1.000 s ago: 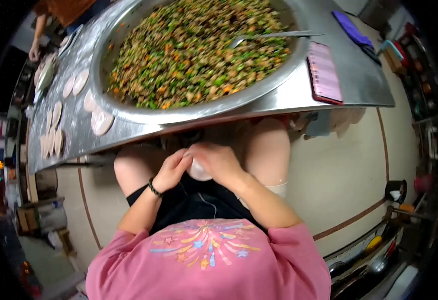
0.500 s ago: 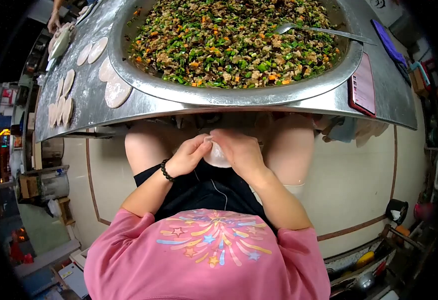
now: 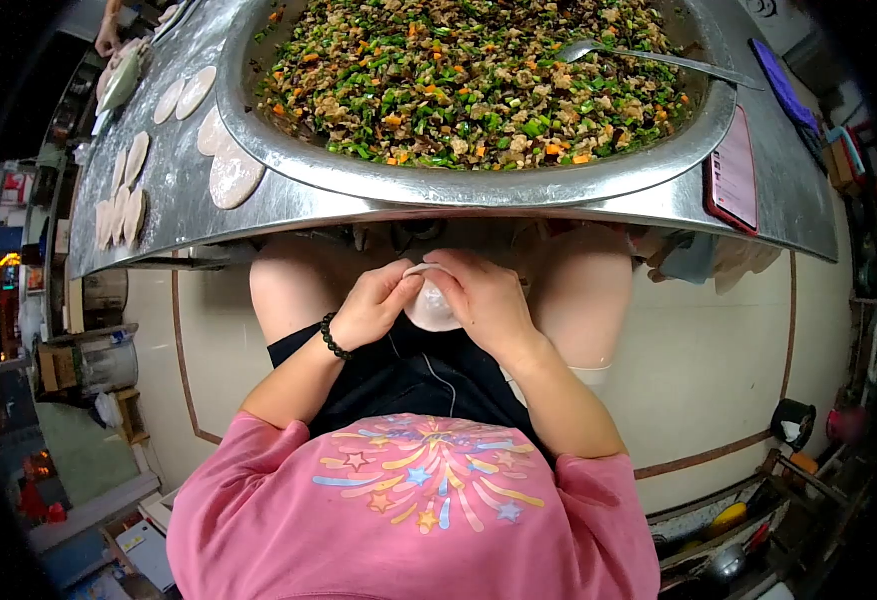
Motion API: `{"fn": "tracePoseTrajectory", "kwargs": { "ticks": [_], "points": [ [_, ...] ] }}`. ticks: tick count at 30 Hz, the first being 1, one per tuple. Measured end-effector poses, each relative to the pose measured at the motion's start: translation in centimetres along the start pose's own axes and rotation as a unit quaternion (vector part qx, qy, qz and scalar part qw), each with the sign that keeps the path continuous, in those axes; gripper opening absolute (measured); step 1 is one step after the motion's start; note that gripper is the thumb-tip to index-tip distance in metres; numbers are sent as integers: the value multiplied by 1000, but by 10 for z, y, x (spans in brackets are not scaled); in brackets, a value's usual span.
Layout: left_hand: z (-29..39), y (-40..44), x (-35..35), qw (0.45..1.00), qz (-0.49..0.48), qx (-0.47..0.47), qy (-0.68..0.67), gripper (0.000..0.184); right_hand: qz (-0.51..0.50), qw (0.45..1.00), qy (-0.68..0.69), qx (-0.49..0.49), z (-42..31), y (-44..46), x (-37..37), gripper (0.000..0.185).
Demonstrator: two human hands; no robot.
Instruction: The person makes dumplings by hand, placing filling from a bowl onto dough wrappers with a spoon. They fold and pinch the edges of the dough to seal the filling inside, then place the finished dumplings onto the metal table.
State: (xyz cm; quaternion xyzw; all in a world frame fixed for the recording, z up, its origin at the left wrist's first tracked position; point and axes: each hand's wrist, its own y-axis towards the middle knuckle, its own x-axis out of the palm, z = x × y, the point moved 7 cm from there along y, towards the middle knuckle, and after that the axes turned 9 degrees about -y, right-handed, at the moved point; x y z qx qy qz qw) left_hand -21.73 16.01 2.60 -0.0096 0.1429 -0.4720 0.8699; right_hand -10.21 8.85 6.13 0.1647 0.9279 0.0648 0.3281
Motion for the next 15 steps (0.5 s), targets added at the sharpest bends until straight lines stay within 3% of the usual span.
{"fn": "tracePoseTrajectory", "kwargs": {
  "ticks": [2,5,7,9,11,12,13,15],
  "points": [
    [-4,0,4,998,-28,-35,46,21,-9,1000,-2,7,1,0,1,21],
    [-5,0,1,998,41,16,-49,19,2,999,-14,-30,-3,-1,2,22],
    [-14,3,12,973,-37,-23,-226,18,-5,1000,-12,18,0,0,-1,21],
    [-17,1,9,987,-35,-21,-157,18,-20,999,-26,5,3,-1,5,20],
    [-21,3,5,977,37,-25,-210,18,-32,999,-40,-9,0,0,8,20],
    [-17,3,11,953,32,-44,-299,18,-9,1000,-17,19,0,0,4,19],
    [-17,3,8,953,32,-44,-299,18,13,999,4,47,3,-1,1,19],
    [-23,0,7,989,-25,-78,-126,19,-19,999,-21,16,6,0,3,19]
  ]
}}
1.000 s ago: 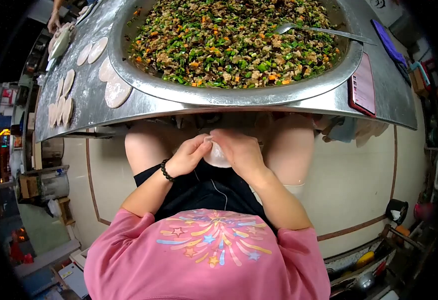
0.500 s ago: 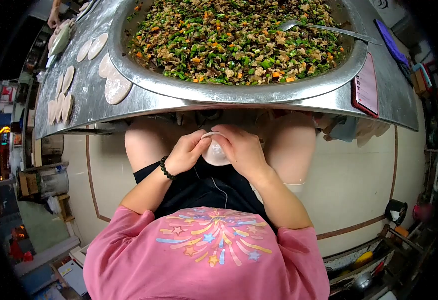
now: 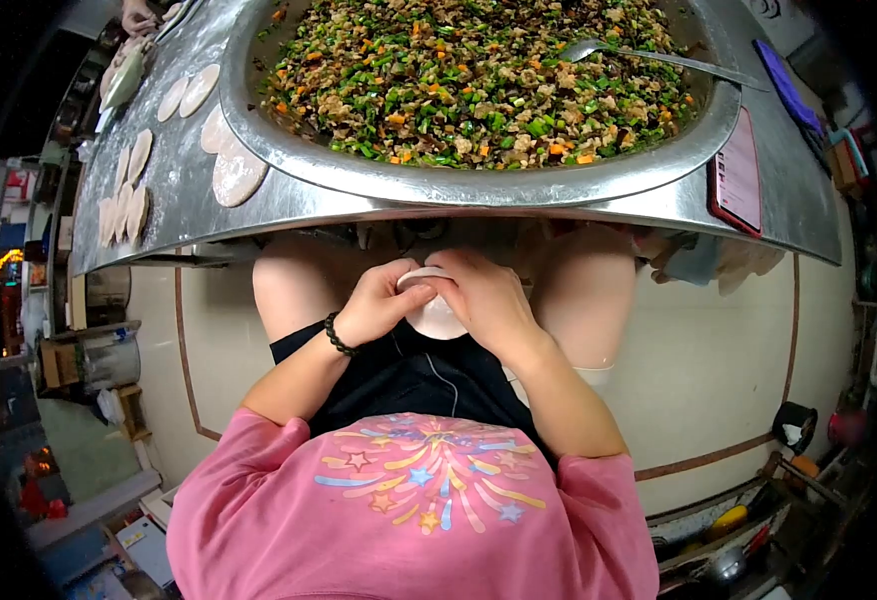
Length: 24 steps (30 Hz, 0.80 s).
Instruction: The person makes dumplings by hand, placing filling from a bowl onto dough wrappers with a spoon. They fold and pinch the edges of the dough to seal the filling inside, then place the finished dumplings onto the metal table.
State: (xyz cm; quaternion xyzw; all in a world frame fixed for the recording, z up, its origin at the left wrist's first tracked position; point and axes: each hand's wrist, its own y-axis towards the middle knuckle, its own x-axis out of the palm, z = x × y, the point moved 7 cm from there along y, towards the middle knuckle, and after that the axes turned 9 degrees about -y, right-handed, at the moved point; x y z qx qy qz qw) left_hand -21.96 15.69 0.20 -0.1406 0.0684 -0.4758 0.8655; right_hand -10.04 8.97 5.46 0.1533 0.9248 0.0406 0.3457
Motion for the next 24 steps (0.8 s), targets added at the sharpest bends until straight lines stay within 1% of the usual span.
{"fn": "tracePoseTrajectory", "kwargs": {
  "ticks": [1,2,3,4,5,6,7,8,10,11,12,13,14,15,16,17,18,19,20,22,23,24],
  "points": [
    [0,1,-1,1000,11,18,-15,18,-29,999,-25,-32,-2,0,5,19],
    [-1,1,1,1000,11,18,-14,18,-29,999,-24,-33,-2,0,7,19],
    [-1,2,5,992,14,2,-123,18,12,1000,-11,-24,-3,-1,3,18],
    [-2,2,8,973,16,-15,-230,17,52,999,2,-15,-2,-2,-1,17],
    [-4,2,5,973,16,-15,-230,17,51,999,2,-15,-3,-2,-2,17],
    [-5,2,1,994,16,-8,-111,17,22,999,-4,-29,-6,0,-1,16],
    [-5,2,-2,1000,16,-1,10,17,-7,999,-10,-43,-9,1,1,15],
    [-6,2,-1,1000,16,0,11,17,-6,999,-10,-43,-10,2,2,15],
    [-1,5,6,981,9,3,-196,18,28,999,7,-15,-9,2,-2,14],
    [0,3,6,985,-1,-15,-171,17,28,999,7,-15,-9,2,-4,14],
    [-4,3,4,985,-1,-16,-172,17,0,1000,-10,-29,-12,3,-2,14],
    [-9,5,2,993,5,-12,-114,17,-28,998,-26,-43,-14,3,0,14],
    [-12,6,-1,998,11,-9,-54,17,-28,998,-25,-43,-13,2,4,14],
    [-5,5,6,981,19,-11,-195,18,24,999,-7,-25,-8,2,2,14],
    [-2,4,6,981,19,-11,-195,18,76,997,11,-7,-4,1,-3,15],
    [0,3,7,981,5,-18,-191,20,76,997,11,-6,-3,2,-4,15],
    [0,2,8,982,-8,-24,-187,22,39,999,3,-25,-5,5,-2,16],
    [-10,5,0,998,-10,-29,-47,25,1,999,-5,-44,-7,6,1,16],
    [-15,4,1,998,-9,-29,-47,25,0,999,-5,-44,-7,5,4,16],
    [-5,4,7,973,-7,-24,-230,28,72,997,13,-9,-2,3,0,17],
    [0,2,8,969,-3,-25,-245,28,72,997,13,-9,-1,4,-3,17],
    [-5,3,6,969,-3,-25,-245,28,34,999,1,-19,-3,7,-3,18]
  ]
}}
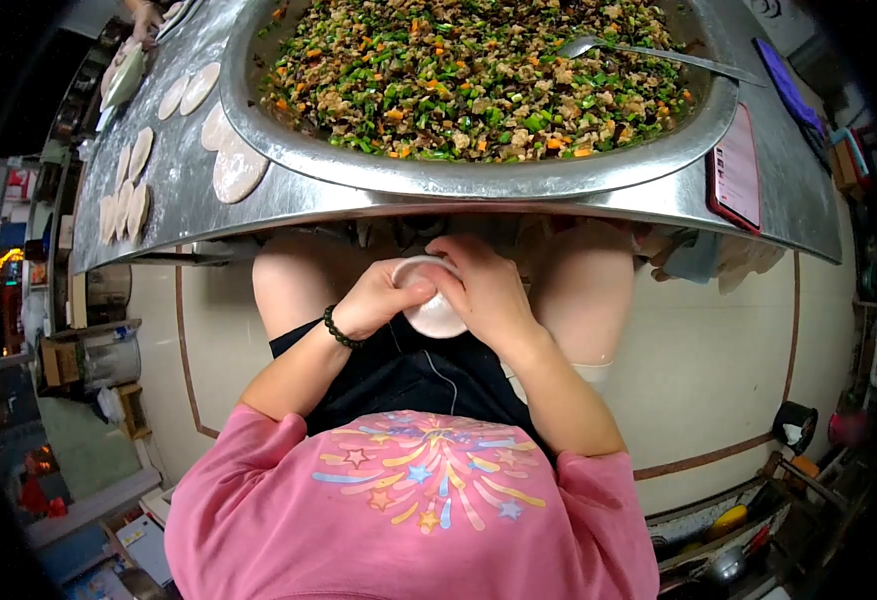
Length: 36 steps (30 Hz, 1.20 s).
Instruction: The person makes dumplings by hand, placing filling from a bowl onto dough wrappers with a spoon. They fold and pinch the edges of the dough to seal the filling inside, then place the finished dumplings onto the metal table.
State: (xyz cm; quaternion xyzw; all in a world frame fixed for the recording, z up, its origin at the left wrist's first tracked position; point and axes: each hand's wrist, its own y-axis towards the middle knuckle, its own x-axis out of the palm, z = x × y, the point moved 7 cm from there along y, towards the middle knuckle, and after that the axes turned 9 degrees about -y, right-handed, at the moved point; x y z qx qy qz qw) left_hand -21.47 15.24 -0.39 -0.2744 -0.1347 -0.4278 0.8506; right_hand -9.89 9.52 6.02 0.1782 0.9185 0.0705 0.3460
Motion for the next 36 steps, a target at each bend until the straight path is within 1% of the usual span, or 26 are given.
{"fn": "tracePoseTrajectory", "kwargs": {
  "ticks": [1,2,3,5,6,7,8,10,11,14,16,18,19,20,22,23,24,25,26,27,28,29,30,32,34,36],
  "points": [
    [-7,2,-6,998,-11,-5,63,28,-39,999,-10,-11,-2,1,3,18],
    [-12,3,-10,992,-22,-9,126,29,-39,999,-10,-10,-1,-1,5,18],
    [-5,2,-2,998,-17,11,62,27,-12,1000,2,10,3,-2,5,18],
    [-1,1,3,998,-21,2,53,27,17,999,12,31,6,-2,0,19],
    [-1,0,3,999,-25,-8,44,27,-13,999,15,33,3,0,-1,19],
    [-6,0,-2,991,-40,-35,125,27,-42,998,17,34,1,2,0,19],
    [-8,-1,-1,991,-40,-35,125,27,-42,998,17,34,3,0,3,19],
    [-5,0,0,1000,-15,5,24,25,-10,993,99,66,10,-3,6,22],
    [-5,1,-2,1000,-16,5,24,25,-10,993,99,66,12,-3,4,22],
    [-8,2,-6,990,-54,-26,125,28,-14,990,110,82,12,0,-1,22],
    [-2,1,2,994,-39,3,103,28,-20,994,80,65,12,-1,2,22],
    [3,-2,7,1000,-21,-2,7,25,-29,989,118,88,17,-2,3,20],
    [2,-2,4,1000,-20,-2,7,25,-39,980,157,112,20,-4,5,19],
    [-3,-2,1,998,-42,-17,53,28,-41,980,158,111,20,-4,6,19],
    [-8,-3,0,992,-64,-31,99,32,-64,990,108,59,9,-3,7,22],
    [-4,-5,0,994,-53,17,89,36,-65,991,107,57,5,-3,4,22],
    [2,-8,2,994,-42,66,79,41,-19,994,106,18,-8,-3,-6,24],
    [3,-14,4,992,-22,82,90,40,26,994,107,-22,-19,-3,-17,26],
    [7,-18,4,992,-17,85,90,40,22,993,110,-26,-25,-1,-22,26],
    [-3,-23,9,989,-48,-47,-129,39,4,987,62,-149,-48,-2,-26,28],
    [-12,-32,20,921,-77,-173,-341,38,-14,963,14,-269,-71,-7,-28,30],
    [-20,-31,25,841,-76,-183,-503,40,-12,953,17,-302,-83,-8,-33,43],
    [-6,-34,43,825,-76,-177,-532,41,-10,952,19,-305,-87,-10,-39,43],
    [10,-40,53,817,-137,-135,-544,41,74,959,-14,-272,-82,-16,-73,35],
    [19,-45,56,833,-98,-123,-531,43,201,940,-93,-259,-84,-29,-124,28],
    [23,-47,55,852,-100,-100,-505,45,319,905,-76,-270,-85,-31,-176,9]
  ]
}}
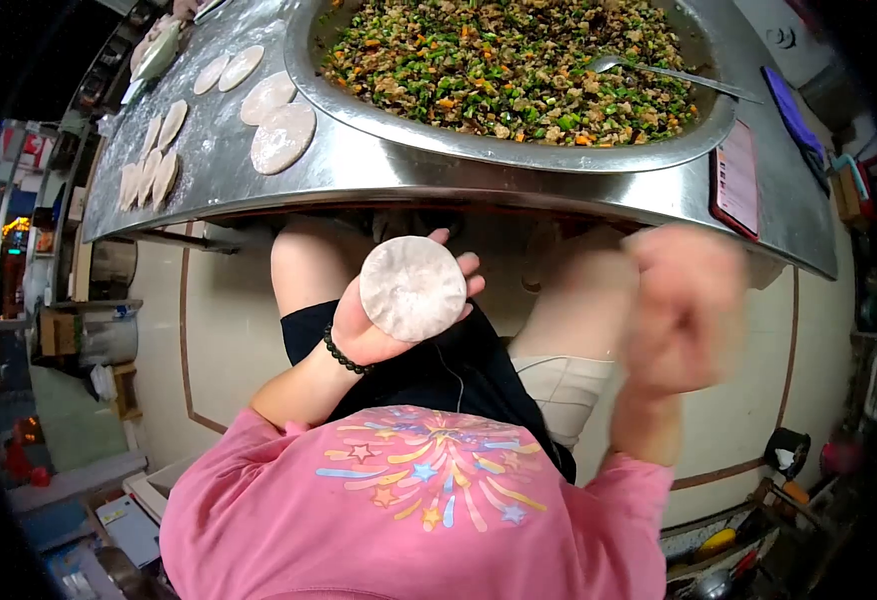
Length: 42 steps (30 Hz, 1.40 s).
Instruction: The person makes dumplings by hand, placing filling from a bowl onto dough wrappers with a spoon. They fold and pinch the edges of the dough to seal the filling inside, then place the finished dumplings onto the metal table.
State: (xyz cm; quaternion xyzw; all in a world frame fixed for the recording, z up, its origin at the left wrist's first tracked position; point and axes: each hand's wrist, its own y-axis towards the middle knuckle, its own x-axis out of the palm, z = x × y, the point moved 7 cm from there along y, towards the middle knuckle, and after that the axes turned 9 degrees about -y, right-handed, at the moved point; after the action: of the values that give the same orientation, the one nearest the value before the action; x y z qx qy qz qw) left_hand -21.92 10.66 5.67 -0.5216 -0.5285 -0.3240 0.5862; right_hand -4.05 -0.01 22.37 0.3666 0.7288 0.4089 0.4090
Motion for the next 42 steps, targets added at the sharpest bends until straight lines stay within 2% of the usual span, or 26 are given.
{"fn": "tracePoseTrajectory", "kwargs": {
  "ticks": [1,2,3,4,5,7,8,10,12,14,17,20,22,24,26,27,29,30,32,33,34,36,37,38,40,42],
  "points": [
    [2,-2,1,1000,-8,19,-17,45,34,998,-15,55,13,16,-14,8],
    [4,-1,4,999,-20,35,-31,44,43,991,-127,27,9,49,-14,9],
    [6,2,-7,996,-20,36,-80,44,-18,975,-201,-98,0,81,-5,11],
    [3,5,-9,992,-75,26,-94,44,-107,944,-293,-103,10,100,4,13],
    [1,7,-8,992,-57,51,-96,43,-188,917,-328,-129,28,109,14,18],
    [-4,7,3,992,-47,72,-92,42,-326,878,-323,-135,55,119,30,24],
    [-7,4,15,992,-54,70,-89,43,-400,838,-348,-132,74,117,40,26],
    [-12,1,28,993,-64,58,-77,42,-487,787,-365,-98,93,111,53,23],
    [-22,0,35,994,-94,3,-48,42,-488,769,-394,-119,103,110,60,18],
    [-28,-4,36,997,-58,-19,-42,43,-458,747,-439,-200,101,110,61,13],
    [-25,-14,38,997,-69,-20,-33,43,-455,733,-450,-229,107,111,64,6],
    [-15,-20,31,999,-40,23,-19,44,-435,739,-456,-237,92,123,58,10],
    [-12,-22,27,998,-19,41,-34,45,-377,773,-475,-186,87,137,48,13],
    [-16,-22,28,998,-23,35,-43,47,-342,777,-494,-190,83,140,46,20],
    [-20,-20,28,999,4,20,-38,49,-384,729,-542,-163,92,137,51,22],
    [-20,-20,30,999,4,22,-39,49,-384,730,-541,-165,89,134,53,22],
    [-22,-17,35,1000,7,14,9,45,-492,717,-474,-141,87,116,62,22],
    [-22,-17,43,1000,8,17,7,45,-492,718,-471,-143,86,115,65,22],
    [-28,-20,67,999,19,-9,32,47,-510,768,-386,14,95,113,64,23],
    [-27,-21,81,999,13,-3,50,48,-519,779,-346,59,108,111,64,29],
    [-29,-21,101,998,-8,-11,61,49,-515,783,-343,59,111,115,66,29],
    [-30,-18,141,994,-61,-23,91,49,-537,788,-234,192,124,113,66,28],
    [-28,-13,156,992,-80,-23,96,49,-524,810,-163,209,126,115,68,28],
    [-26,-6,171,989,-99,-24,103,48,-521,812,-160,207,129,118,69,28],
    [-13,16,187,987,-112,10,118,45,-508,801,-85,304,132,118,70,28],
    [-2,41,196,982,-112,52,145,39,-497,813,-81,291,137,119,74,28]
  ]
}}
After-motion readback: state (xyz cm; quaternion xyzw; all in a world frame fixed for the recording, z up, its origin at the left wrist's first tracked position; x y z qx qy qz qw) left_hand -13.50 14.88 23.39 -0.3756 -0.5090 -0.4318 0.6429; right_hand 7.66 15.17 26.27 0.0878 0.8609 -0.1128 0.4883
